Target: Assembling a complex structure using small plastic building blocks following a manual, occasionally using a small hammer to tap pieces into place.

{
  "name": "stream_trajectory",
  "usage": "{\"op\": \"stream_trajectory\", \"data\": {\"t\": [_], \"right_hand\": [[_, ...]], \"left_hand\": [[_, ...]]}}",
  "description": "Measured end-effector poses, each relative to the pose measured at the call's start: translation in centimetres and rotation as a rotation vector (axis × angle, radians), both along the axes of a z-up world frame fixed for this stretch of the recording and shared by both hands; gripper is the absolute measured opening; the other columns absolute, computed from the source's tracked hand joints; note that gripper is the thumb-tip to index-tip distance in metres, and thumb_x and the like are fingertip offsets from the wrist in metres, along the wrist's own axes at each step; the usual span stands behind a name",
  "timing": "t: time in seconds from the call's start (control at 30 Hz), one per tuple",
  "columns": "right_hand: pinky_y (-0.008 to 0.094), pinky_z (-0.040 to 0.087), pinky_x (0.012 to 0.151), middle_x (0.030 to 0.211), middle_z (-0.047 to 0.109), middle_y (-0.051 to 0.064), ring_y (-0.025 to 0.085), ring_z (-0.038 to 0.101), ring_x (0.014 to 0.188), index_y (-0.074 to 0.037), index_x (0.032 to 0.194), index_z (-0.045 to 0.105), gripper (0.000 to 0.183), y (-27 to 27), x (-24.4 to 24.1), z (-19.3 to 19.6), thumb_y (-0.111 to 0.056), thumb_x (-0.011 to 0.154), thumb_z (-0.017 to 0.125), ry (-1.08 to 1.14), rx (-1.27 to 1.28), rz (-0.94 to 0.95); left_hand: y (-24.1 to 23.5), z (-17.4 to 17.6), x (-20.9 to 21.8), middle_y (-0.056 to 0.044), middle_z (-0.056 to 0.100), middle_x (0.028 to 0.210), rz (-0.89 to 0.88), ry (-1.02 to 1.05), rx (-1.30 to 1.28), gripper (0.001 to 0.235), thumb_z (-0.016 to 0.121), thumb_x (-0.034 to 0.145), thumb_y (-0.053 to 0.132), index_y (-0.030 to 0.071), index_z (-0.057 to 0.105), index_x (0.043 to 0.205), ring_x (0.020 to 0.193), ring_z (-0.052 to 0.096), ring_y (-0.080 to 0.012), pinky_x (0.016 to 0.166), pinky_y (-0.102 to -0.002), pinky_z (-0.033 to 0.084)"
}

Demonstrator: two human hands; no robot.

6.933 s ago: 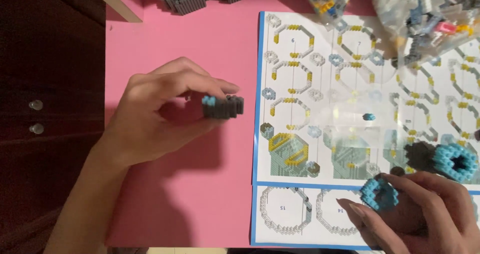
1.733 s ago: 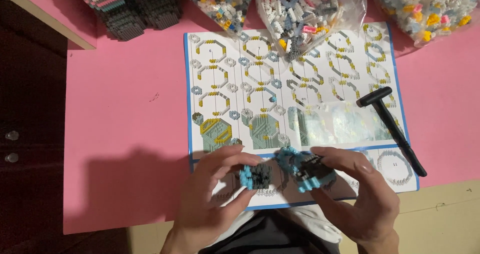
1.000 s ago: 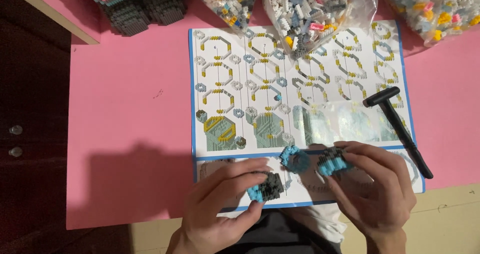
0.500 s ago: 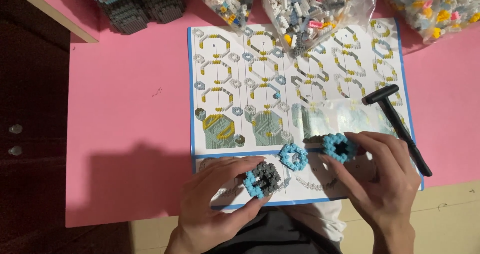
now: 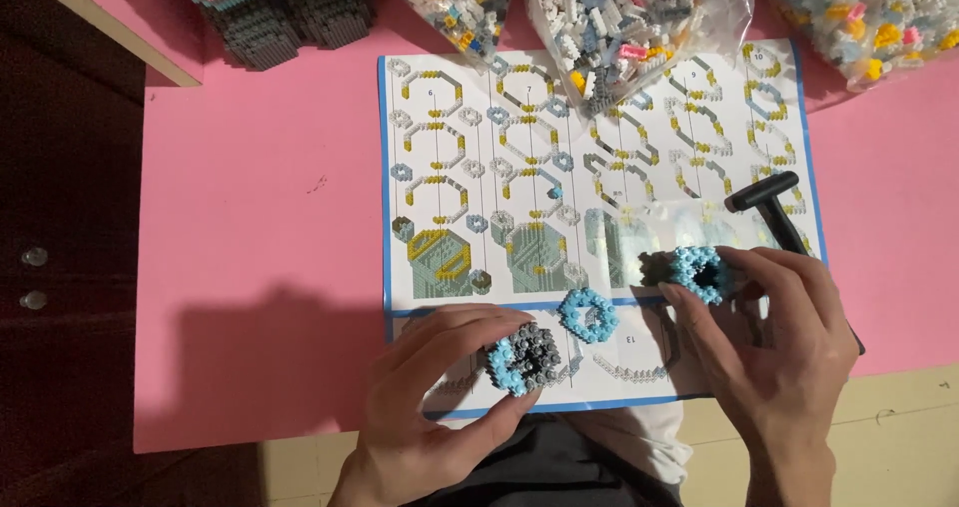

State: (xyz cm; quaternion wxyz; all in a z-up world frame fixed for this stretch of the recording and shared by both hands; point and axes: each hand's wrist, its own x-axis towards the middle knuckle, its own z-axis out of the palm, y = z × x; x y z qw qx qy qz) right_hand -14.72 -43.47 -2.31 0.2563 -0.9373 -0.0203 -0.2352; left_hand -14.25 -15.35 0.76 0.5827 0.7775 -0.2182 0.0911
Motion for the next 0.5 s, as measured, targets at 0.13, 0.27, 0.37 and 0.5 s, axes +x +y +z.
{"op": "stream_trajectory", "data": {"t": [0.13, 0.27, 0.37, 0.5], "right_hand": [[0.037, 0.056, 0.075, 0.121, 0.065, 0.023, 0.026, 0.061, 0.083, 0.010, 0.125, 0.075, 0.043, -0.3, 0.2, -0.1, -0.019, 0.099, 0.093, 0.014, -0.039, -0.067], [0.040, 0.057, 0.082, 0.124, 0.066, 0.023, 0.026, 0.068, 0.087, 0.009, 0.130, 0.075, 0.046, -0.8, 0.3, -0.5, -0.020, 0.102, 0.097, -0.006, -0.102, -0.121], [0.044, 0.056, 0.080, 0.128, 0.062, 0.026, 0.031, 0.062, 0.089, 0.012, 0.142, 0.069, 0.062, -1.3, 0.3, -0.9, -0.027, 0.101, 0.095, -0.042, -0.172, -0.112], [0.051, 0.053, 0.091, 0.134, 0.055, 0.037, 0.046, 0.057, 0.119, 0.024, 0.142, 0.066, 0.064, 1.1, -0.5, 0.4, -0.020, 0.106, 0.094, -0.245, -0.188, -0.041]], "left_hand": [[0.2, -1.0, -0.3, -0.008, 0.078, 0.124, 0.018, 0.095, 0.013, 0.043, 0.088, 0.087, 0.011, 0.008, 0.070, 0.126, 0.109, 0.077, -0.0199, 0.079, -0.028, 0.064], [0.3, -1.7, -0.5, -0.004, 0.078, 0.125, 0.021, 0.185, 0.027, 0.047, 0.086, 0.084, 0.006, 0.012, 0.070, 0.128, 0.112, 0.077, -0.0172, 0.071, -0.023, 0.068], [0.4, -0.4, -0.1, 0.000, 0.080, 0.117, 0.015, 0.200, 0.077, 0.045, 0.083, 0.084, 0.008, 0.017, 0.071, 0.126, 0.103, 0.076, -0.0149, 0.085, -0.025, 0.062], [0.6, -1.1, -0.2, 0.004, 0.080, 0.121, 0.026, 0.288, 0.056, 0.047, 0.077, 0.079, 0.006, 0.020, 0.074, 0.124, 0.110, 0.077, -0.0131, 0.094, -0.026, 0.059]]}}
